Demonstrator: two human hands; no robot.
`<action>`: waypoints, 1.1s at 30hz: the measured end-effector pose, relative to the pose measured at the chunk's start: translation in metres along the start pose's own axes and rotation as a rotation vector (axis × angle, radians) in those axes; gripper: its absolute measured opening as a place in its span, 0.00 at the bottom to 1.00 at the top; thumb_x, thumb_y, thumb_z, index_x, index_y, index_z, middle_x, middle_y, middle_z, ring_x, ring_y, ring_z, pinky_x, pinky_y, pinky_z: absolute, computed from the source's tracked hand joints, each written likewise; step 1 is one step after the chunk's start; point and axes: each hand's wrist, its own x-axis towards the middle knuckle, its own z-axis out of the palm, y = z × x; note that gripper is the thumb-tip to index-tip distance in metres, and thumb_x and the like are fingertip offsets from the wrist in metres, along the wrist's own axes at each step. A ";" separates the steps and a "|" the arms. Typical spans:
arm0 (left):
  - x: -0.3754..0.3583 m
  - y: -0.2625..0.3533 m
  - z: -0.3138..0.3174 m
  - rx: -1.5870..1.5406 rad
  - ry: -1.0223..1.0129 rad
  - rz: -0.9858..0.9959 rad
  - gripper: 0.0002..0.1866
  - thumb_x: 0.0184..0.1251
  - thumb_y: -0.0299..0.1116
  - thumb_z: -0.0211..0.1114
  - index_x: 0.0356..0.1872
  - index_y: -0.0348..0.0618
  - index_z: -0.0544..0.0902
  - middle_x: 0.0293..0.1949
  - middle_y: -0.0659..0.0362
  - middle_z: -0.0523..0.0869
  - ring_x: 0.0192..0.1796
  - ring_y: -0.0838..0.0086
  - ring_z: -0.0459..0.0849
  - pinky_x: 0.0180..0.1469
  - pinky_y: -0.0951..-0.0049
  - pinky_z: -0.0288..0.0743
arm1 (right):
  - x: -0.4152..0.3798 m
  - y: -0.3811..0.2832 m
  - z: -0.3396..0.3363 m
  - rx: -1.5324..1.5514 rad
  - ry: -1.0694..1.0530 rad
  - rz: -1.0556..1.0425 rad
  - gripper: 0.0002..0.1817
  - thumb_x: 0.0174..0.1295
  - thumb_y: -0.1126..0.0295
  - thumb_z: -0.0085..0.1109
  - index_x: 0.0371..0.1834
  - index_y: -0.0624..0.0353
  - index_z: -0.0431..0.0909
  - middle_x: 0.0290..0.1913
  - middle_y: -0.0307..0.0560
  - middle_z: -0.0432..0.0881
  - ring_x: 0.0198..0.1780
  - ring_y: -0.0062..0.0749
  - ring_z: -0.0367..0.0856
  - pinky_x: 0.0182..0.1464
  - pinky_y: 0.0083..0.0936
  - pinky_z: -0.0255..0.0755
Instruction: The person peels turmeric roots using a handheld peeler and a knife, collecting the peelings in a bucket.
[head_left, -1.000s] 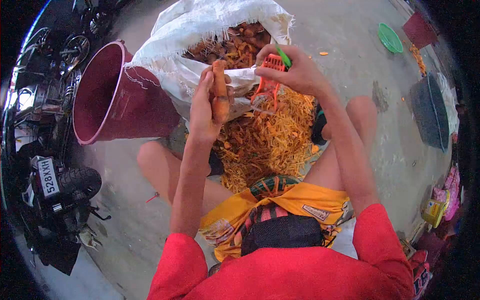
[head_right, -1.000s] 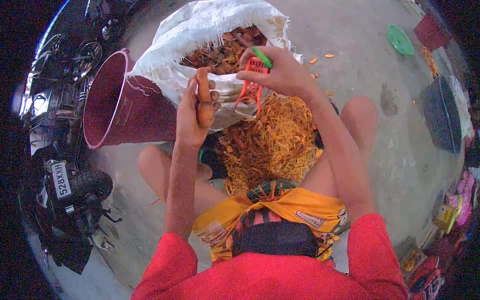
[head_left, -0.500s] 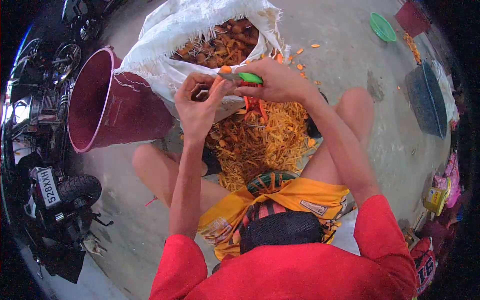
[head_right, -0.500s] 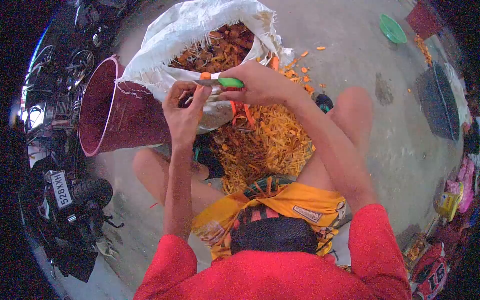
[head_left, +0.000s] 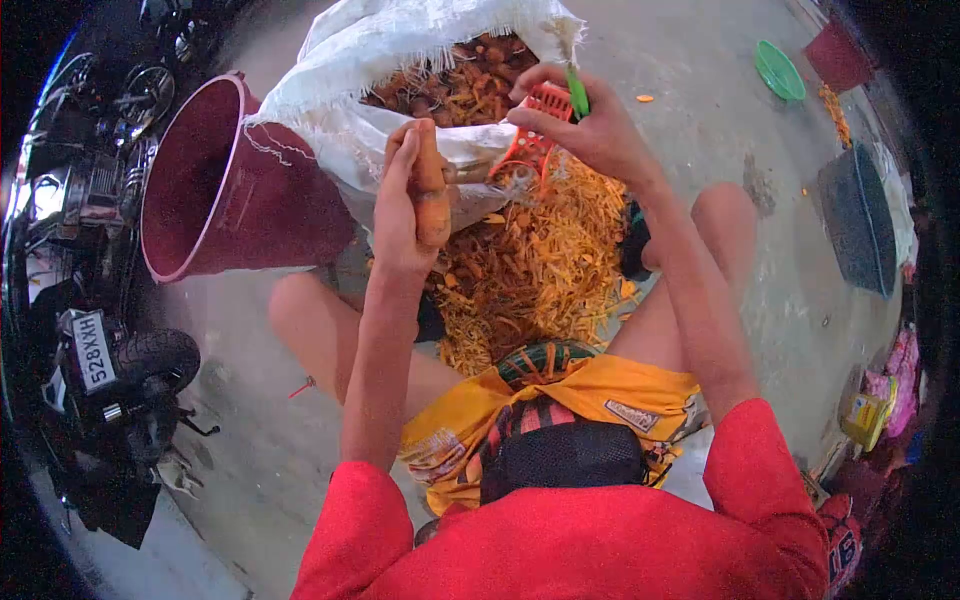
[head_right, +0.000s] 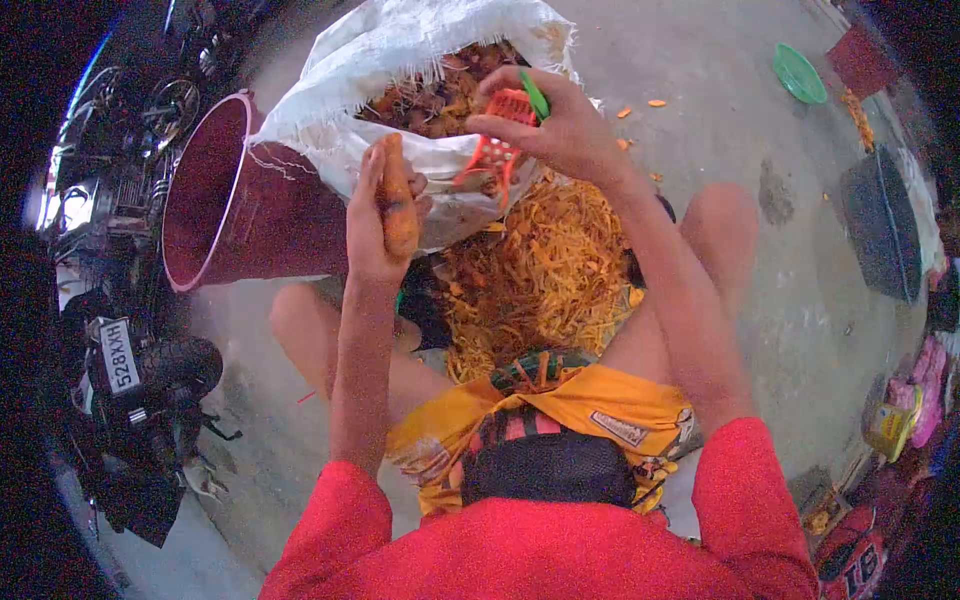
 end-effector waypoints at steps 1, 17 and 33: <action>0.001 -0.002 0.000 -0.001 0.003 -0.005 0.13 0.80 0.43 0.59 0.57 0.52 0.80 0.44 0.65 0.83 0.35 0.80 0.82 0.36 0.74 0.81 | -0.004 -0.008 0.008 0.183 0.109 -0.068 0.18 0.57 0.61 0.79 0.45 0.57 0.82 0.34 0.38 0.84 0.38 0.20 0.81 0.44 0.25 0.77; 0.007 -0.028 -0.016 -0.154 -0.256 -0.306 0.12 0.83 0.38 0.52 0.59 0.49 0.77 0.50 0.61 0.84 0.50 0.74 0.85 0.49 0.68 0.85 | 0.028 0.026 0.007 0.031 0.352 -0.140 0.16 0.58 0.62 0.78 0.42 0.58 0.84 0.39 0.37 0.88 0.41 0.18 0.83 0.44 0.22 0.78; -0.016 -0.010 0.019 -0.248 -0.073 -0.249 0.16 0.82 0.41 0.55 0.61 0.45 0.76 0.47 0.62 0.84 0.46 0.77 0.85 0.46 0.72 0.84 | -0.009 -0.033 0.045 0.036 0.018 -0.434 0.18 0.56 0.62 0.79 0.45 0.58 0.85 0.36 0.41 0.89 0.43 0.23 0.87 0.48 0.26 0.79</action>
